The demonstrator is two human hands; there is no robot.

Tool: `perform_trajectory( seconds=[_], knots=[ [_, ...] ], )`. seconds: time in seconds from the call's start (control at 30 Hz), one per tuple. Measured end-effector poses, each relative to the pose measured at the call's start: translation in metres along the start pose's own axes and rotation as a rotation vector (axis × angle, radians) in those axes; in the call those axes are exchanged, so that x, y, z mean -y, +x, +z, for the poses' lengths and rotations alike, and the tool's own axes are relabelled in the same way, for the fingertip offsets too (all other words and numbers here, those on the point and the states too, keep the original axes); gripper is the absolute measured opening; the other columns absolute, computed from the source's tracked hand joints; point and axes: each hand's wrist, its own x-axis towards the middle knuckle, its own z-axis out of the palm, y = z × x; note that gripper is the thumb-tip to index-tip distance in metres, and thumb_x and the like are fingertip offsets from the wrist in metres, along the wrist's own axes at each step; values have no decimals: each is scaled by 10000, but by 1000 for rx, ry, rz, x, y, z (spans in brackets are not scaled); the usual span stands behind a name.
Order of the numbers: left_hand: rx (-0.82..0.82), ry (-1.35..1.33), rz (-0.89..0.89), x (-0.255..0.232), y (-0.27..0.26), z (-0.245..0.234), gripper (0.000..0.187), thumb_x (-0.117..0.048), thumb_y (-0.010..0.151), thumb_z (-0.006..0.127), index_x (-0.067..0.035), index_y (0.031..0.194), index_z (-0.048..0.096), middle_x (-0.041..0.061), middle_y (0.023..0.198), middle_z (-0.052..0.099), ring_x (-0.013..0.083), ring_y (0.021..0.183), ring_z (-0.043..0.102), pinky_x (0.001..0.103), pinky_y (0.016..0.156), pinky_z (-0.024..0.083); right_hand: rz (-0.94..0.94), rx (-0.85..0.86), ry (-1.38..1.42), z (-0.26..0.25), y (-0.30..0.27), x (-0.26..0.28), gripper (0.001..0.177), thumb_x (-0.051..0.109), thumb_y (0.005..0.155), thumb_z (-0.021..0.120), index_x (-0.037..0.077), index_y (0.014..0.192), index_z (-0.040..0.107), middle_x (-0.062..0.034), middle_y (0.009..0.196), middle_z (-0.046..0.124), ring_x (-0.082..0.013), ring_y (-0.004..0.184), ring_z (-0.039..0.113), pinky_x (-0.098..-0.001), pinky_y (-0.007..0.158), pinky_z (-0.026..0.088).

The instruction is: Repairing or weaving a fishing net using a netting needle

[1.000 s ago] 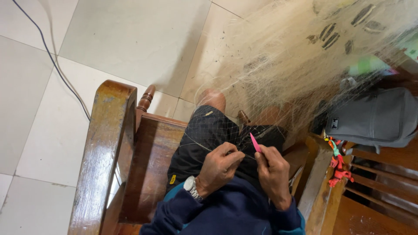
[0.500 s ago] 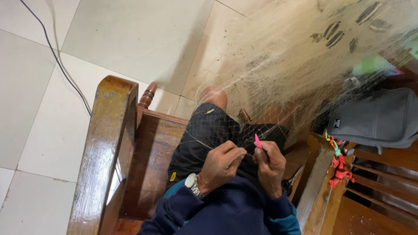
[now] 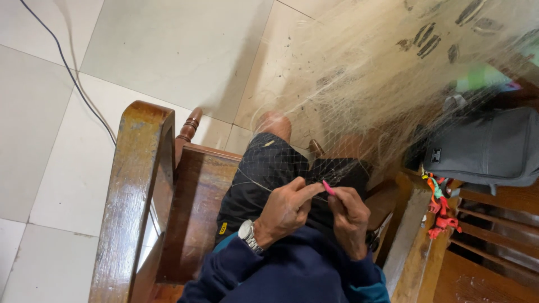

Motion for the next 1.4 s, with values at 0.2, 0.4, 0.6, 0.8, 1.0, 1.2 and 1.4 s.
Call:
perform_trajectory(
  seconds=[0.2,0.4,0.6,0.8,1.0,1.2,1.4],
  knots=[
    [-1,2,-20,2,-4,-1,315,9,794,492,-89,1079,584,61,747,430,244,539,472,355,475,415,134,18,75,0,-21,-20,142,-1,861,553,24,977,632,-82,926,610,-171,842,598,-257,749,477],
    [-46,-9,9,0,-4,3,328,19,813,494,-85,1107,594,67,756,461,219,597,499,319,544,446,79,-29,-43,8,-12,-30,154,58,861,588,62,1003,648,-75,919,569,-152,804,574,-226,733,446],
    [-120,-68,-35,-1,-4,1,324,-32,847,455,-149,1084,644,35,700,478,266,578,588,324,511,517,-91,-206,-19,26,6,-20,132,20,843,617,3,972,599,-115,826,622,-229,657,610,-327,574,509],
    [-177,-90,-36,-1,-2,-6,294,-27,848,484,-122,1063,661,38,693,515,258,578,599,306,497,509,-287,-144,86,29,28,5,206,41,848,557,-86,1011,553,-199,898,600,-328,784,611,-394,674,502],
    [-299,-253,-89,0,-9,-11,291,11,794,582,-20,1080,627,113,720,592,336,658,629,376,540,542,-167,-170,50,26,22,19,108,71,817,661,-3,894,681,-141,829,544,-246,694,565,-347,633,477],
    [-230,-206,-67,-1,-12,-18,213,-10,784,514,-39,991,552,82,869,605,214,787,622,296,718,486,-157,-223,-36,-6,-13,34,70,84,842,621,117,898,649,-119,907,524,-210,814,540,-271,688,417],
    [-258,-264,-35,0,-12,-16,139,19,833,474,-40,934,548,78,848,591,212,733,596,308,676,472,-394,185,23,-28,11,91,184,125,862,490,28,752,602,-158,903,618,-345,897,597,-380,824,518]
  ],
)
